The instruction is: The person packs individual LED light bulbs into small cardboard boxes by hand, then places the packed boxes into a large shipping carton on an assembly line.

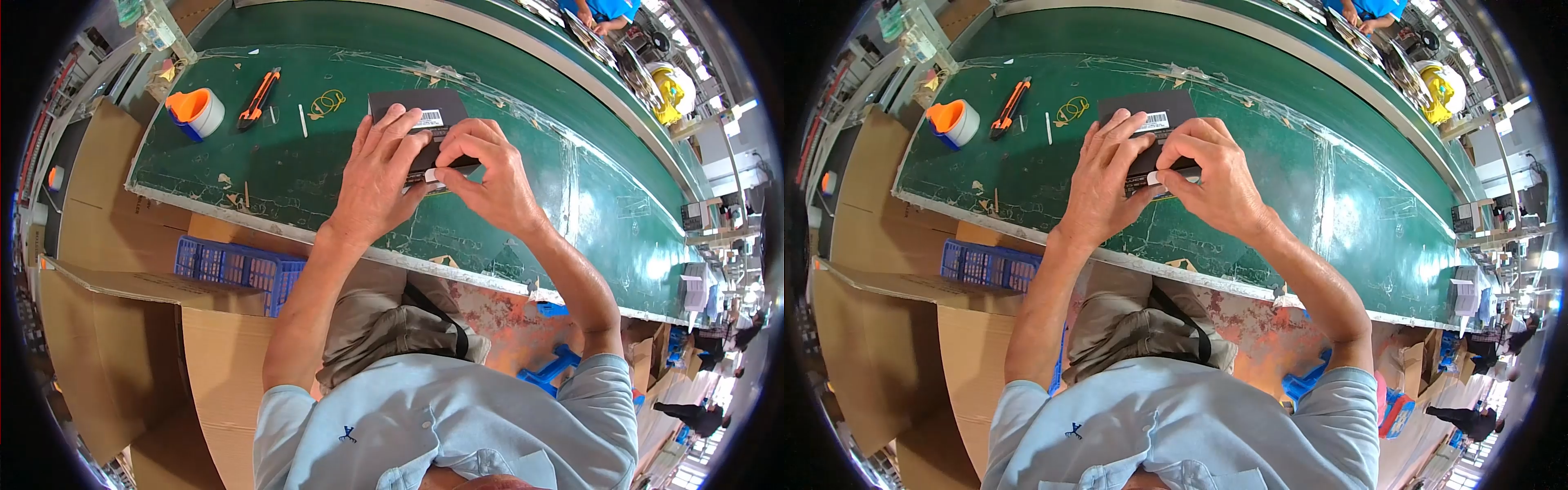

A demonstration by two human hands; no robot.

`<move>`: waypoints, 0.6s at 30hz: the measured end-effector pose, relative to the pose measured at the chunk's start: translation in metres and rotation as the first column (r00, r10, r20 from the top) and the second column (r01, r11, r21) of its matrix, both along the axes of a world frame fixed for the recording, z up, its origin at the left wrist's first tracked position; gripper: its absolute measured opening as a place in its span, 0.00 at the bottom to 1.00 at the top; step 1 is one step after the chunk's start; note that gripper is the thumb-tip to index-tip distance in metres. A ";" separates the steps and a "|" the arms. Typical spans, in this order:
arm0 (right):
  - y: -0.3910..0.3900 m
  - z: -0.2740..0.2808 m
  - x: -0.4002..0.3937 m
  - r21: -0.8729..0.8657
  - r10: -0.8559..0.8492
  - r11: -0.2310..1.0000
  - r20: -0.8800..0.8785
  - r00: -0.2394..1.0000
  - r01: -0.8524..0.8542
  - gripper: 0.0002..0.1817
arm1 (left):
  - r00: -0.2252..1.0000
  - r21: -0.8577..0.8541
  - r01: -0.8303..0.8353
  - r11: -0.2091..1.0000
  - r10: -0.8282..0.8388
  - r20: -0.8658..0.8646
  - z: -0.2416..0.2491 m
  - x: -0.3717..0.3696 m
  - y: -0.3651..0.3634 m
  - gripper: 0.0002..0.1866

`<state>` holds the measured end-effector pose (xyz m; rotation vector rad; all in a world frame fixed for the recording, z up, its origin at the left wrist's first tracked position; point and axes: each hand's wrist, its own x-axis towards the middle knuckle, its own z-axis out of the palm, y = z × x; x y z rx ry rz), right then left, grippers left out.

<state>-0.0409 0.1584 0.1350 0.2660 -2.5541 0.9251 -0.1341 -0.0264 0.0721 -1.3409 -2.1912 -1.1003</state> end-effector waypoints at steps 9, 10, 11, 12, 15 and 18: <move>0.004 -0.020 0.004 0.146 0.098 0.987 -0.225 0.969 -0.066 0.12 | 1.000 0.022 0.020 1.000 -0.020 -0.001 0.001 0.000 -0.001 0.40; 0.005 -0.022 0.003 0.145 0.100 0.987 -0.224 0.969 -0.068 0.12 | 1.000 0.028 0.025 0.999 -0.025 0.000 0.001 -0.001 -0.001 0.40; 0.007 -0.024 0.003 0.164 0.110 0.984 -0.231 0.967 -0.073 0.13 | 0.999 0.034 0.032 0.999 -0.032 0.002 0.000 0.000 0.000 0.39; 0.009 -0.025 0.003 0.183 0.119 0.980 -0.238 0.964 -0.076 0.14 | 0.999 0.034 0.034 0.999 -0.034 0.003 0.000 0.000 0.000 0.39; 0.011 -0.022 -0.001 0.142 0.114 0.986 -0.199 0.973 -0.087 0.13 | 0.999 0.046 0.035 0.998 -0.036 0.007 -0.002 0.000 0.001 0.39; 0.012 -0.006 -0.008 0.097 0.022 0.995 0.023 0.999 -0.024 0.16 | 0.999 0.025 0.046 0.999 -0.046 0.020 0.001 0.001 -0.002 0.38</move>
